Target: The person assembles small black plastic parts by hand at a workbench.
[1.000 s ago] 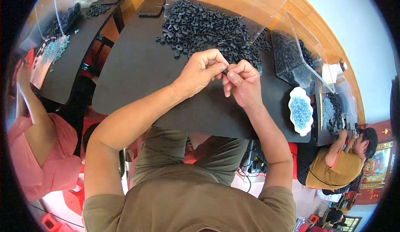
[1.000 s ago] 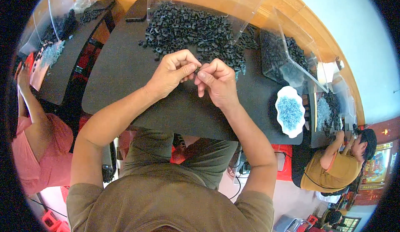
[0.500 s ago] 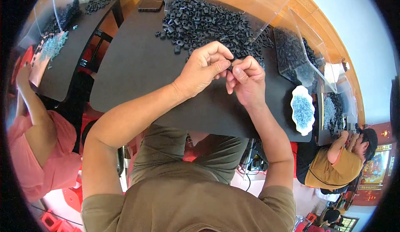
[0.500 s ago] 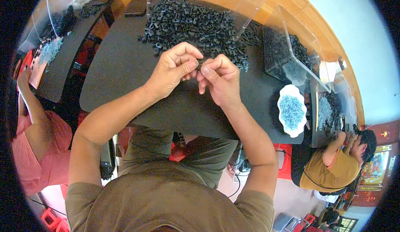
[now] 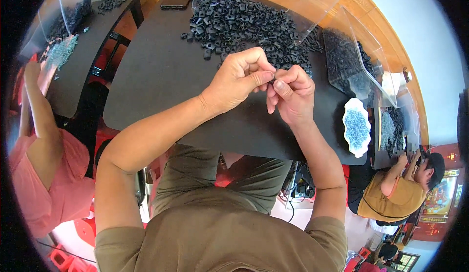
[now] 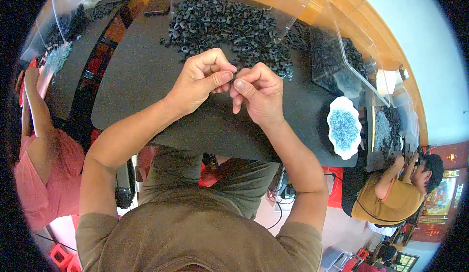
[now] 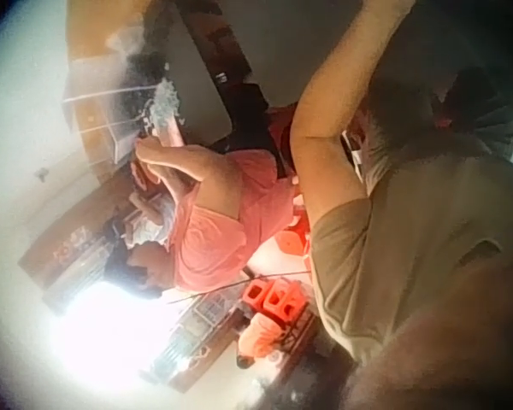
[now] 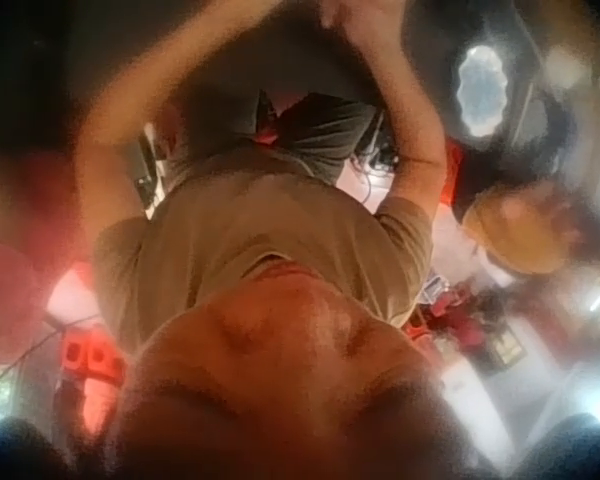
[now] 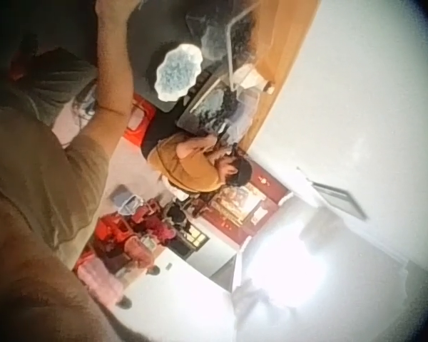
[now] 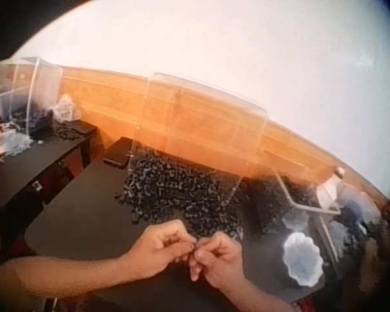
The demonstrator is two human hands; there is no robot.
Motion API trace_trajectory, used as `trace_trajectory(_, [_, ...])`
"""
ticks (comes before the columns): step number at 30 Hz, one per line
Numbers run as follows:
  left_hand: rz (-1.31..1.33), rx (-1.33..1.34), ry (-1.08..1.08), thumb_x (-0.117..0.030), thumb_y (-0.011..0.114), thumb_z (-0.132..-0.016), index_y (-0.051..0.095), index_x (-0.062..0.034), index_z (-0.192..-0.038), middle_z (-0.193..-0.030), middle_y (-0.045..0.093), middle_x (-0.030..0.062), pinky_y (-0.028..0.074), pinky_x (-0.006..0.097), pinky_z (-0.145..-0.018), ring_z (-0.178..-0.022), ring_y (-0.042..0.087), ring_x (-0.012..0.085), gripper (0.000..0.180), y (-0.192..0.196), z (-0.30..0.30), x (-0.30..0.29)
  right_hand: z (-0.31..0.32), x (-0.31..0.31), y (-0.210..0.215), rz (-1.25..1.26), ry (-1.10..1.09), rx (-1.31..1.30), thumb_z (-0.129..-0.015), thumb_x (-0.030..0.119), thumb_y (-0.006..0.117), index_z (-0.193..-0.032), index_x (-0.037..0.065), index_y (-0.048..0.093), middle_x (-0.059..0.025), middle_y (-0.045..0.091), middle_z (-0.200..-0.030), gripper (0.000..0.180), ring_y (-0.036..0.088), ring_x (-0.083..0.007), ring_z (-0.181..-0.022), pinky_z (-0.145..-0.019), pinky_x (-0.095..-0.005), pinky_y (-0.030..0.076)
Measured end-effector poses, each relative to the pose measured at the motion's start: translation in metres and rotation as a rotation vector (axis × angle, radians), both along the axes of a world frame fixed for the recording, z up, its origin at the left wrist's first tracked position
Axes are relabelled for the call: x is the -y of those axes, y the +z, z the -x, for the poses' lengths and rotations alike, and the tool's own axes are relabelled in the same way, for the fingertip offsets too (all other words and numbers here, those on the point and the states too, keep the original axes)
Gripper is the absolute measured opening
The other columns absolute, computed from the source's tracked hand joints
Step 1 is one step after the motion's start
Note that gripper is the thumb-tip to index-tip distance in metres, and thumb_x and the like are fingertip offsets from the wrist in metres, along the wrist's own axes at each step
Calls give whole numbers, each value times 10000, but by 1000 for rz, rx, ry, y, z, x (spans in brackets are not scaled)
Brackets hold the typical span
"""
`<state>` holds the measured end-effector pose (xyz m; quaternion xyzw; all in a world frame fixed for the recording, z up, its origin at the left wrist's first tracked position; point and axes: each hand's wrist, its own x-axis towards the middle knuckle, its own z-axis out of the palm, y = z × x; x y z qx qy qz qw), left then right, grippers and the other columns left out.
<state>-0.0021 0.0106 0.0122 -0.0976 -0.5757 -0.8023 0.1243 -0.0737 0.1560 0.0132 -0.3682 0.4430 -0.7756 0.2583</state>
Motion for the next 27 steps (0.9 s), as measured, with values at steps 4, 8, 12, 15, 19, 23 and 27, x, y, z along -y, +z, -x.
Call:
trace_trajectory(4, [89, -107, 50, -101, 589, -853, 560, -57, -839, -684, 570, -9, 405, 176, -526, -608, 517, 46, 54, -4, 1, -4, 0, -3, 2, -92, -97, -201, -826, -11, 574, -746, 0, 484, -124, 568, -696, 121, 551, -128, -525, -372, -229, 474])
trace_trajectory(8, [107, 8, 25, -110, 591, -853, 567, -51, -835, -671, 577, 1, 410, 176, -513, -597, 529, 56, 65, -1, 1, 1, 6, -1, 5, -119, -62, -105, -811, 12, 607, -743, 8, 480, -115, 562, -672, 144, 537, -123, -498, -361, -227, 464])
trace_trajectory(12, [-29, 43, -92, -146, 604, -848, 578, -57, -834, -670, 586, 12, 416, 174, -505, -585, 539, 63, 94, -6, 4, 4, 14, -3, 0, -102, 69, 72, -773, 77, 672, -741, 33, 468, -87, 559, -642, 212, 499, -108, -441, -334, -215, 430])
trace_trajectory(15, [12, 16, -94, -146, 604, -849, 577, -55, -833, -665, 582, 9, 414, 174, -501, -585, 537, 59, 96, -4, 6, 3, 21, -9, -3, -101, 128, 24, -772, 76, 674, -760, 34, 476, -79, 570, -656, 203, 509, -103, -449, -335, -210, 423])
trace_trajectory(19, [116, 70, -71, -144, 576, -867, 561, -57, -853, -679, 576, 3, 409, 175, -510, -591, 524, 58, 89, -13, 14, 5, 13, -5, 6, -255, -31, -50, -783, 45, 653, -833, 21, 506, -76, 591, -680, 157, 556, -112, -517, -399, -215, 457])
trace_trajectory(23, [166, 101, -8, -167, 541, -887, 519, -44, -965, -739, 561, 16, 401, 196, -569, -643, 504, 69, 148, -15, 14, -3, 16, -16, 17, -345, -165, -163, -800, -6, 600, -892, -8, 555, -68, 603, -701, 102, 580, -113, -569, -465, -225, 485])
trace_trajectory(27, [306, 57, 168, -124, 588, -830, 511, -10, -979, -681, 544, 12, 407, 230, -589, -627, 495, 80, 203, -21, 10, 1, 31, -45, 56, -390, -524, -456, -821, 8, 559, -936, -8, 603, -66, 609, -720, 124, 564, -99, -556, -509, -227, 480])
